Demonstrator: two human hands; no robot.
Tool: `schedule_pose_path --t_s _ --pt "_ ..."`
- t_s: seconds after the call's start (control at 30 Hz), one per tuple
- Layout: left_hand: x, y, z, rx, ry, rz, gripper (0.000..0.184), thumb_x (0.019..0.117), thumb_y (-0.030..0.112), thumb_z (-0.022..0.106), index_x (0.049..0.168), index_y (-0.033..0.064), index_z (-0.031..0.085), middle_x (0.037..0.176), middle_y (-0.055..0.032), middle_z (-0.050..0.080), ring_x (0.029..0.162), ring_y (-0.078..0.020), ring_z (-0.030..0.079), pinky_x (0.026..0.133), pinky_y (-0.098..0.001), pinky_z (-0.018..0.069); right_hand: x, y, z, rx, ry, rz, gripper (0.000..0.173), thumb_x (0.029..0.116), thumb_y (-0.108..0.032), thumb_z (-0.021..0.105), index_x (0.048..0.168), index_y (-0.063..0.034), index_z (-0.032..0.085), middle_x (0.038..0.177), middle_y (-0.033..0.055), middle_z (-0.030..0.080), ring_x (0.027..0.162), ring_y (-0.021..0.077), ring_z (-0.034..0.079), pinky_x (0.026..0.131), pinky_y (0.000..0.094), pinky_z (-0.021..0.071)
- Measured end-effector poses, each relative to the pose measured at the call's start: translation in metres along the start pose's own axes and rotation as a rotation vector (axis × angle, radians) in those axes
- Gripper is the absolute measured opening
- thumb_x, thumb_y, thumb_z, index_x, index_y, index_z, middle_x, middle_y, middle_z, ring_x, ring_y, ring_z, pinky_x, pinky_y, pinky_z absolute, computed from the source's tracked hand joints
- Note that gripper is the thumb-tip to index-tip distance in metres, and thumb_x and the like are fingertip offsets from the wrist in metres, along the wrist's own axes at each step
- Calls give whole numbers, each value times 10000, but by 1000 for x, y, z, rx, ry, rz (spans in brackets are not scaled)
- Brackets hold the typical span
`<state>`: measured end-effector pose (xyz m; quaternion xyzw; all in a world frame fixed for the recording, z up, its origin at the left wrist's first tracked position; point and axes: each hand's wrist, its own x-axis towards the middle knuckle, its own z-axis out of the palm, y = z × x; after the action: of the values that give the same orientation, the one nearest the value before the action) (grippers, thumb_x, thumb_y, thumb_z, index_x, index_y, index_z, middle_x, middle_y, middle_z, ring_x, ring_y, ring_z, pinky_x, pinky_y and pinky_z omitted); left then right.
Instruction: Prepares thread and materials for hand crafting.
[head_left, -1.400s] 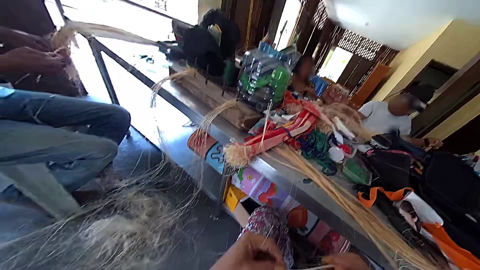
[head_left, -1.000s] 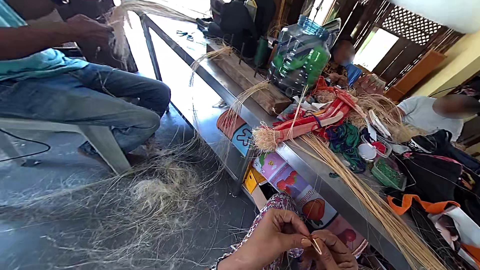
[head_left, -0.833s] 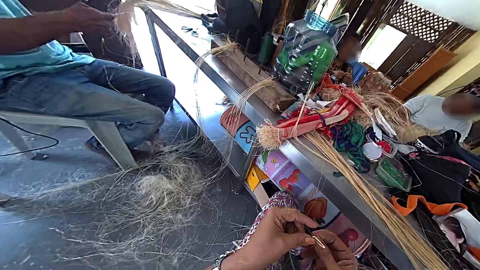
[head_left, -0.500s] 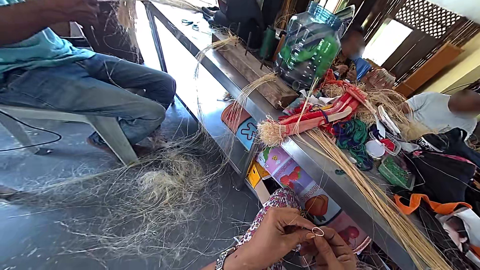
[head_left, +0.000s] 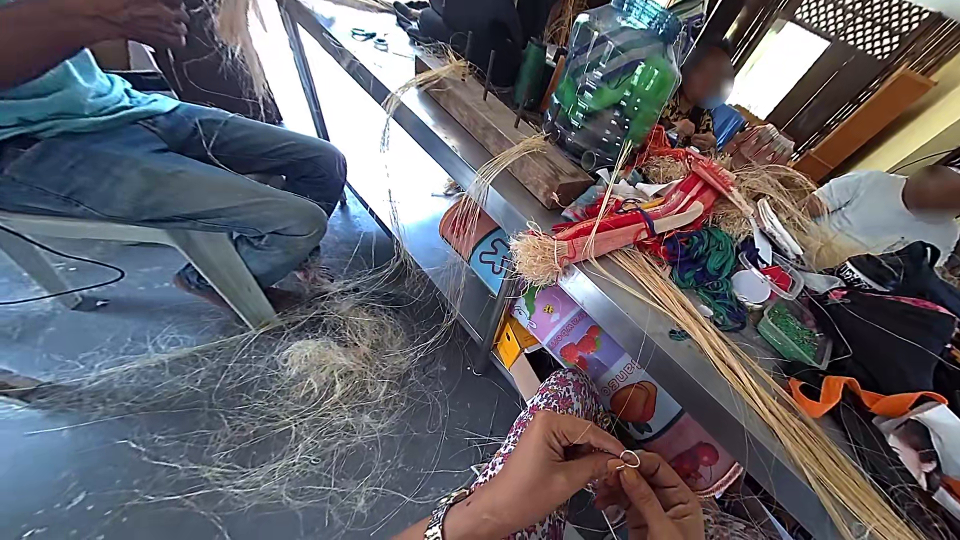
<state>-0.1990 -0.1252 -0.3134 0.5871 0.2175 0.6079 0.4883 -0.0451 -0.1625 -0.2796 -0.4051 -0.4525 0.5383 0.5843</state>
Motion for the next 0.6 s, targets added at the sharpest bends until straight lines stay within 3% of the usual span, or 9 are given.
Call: schedule_pose_path --t_s 0.1,0.17,0.27,0.33,0.43,0.5,0.57,0.6 --pt "0 0 1 -37 17 -57 71 919 43 711 958 15 762 728 83 668 622 111 514 575 -72 417 1 1 -2 10 -2 -11 193 953 39 591 935 -63 755 796 53 756 681 108 735 667 263 632" --pt "1 0 2 -113 37 -113 73 912 29 704 945 34 769 817 85 680 730 78 587 668 -96 489 1 3 -4 -9 -24 -43 164 943 7 631 965 -84 765 857 29 761 735 93 736 694 254 629" --pt "2 0 3 -254 56 -240 111 889 17 708 890 98 783 923 84 670 860 21 617 758 -142 516 2 9 -5 -192 -45 -135 199 880 -23 719 1057 -112 734 995 -54 743 884 22 705 815 200 595" --pt "2 1 4 -308 72 -303 133 879 17 710 857 125 785 952 81 669 883 9 620 759 -149 519 3 15 -5 -384 -24 -197 261 821 -69 775 1069 -47 695 1011 -30 713 910 8 684 830 179 579" --pt "2 3 7 -359 74 -382 174 869 -12 693 824 134 776 986 65 680 926 -14 638 795 -170 539 4 21 -3 -545 -6 -235 286 776 -134 816 996 22 722 943 17 708 893 -4 672 827 152 559" --pt "3 3 7 -405 62 -447 176 876 9 688 820 151 774 988 61 697 838 5 639 694 -151 536 4 25 -4 -519 2 -264 154 795 -56 774 925 20 741 891 5 722 883 -10 684 847 151 566" --pt "4 5 4 -457 47 -511 181 879 28 680 811 168 771 961 70 694 640 44 544 523 -123 433 5 23 -6 -508 7 -239 83 809 -11 741 889 10 745 851 -9 728 844 -14 683 820 144 565" --pt "5 5 2 -478 31 -533 185 885 31 672 816 171 771 954 72 695 589 50 504 486 -121 398 5 21 -7 -502 -2 -207 71 824 -6 731 894 4 737 836 -22 724 803 -23 677 780 139 565"
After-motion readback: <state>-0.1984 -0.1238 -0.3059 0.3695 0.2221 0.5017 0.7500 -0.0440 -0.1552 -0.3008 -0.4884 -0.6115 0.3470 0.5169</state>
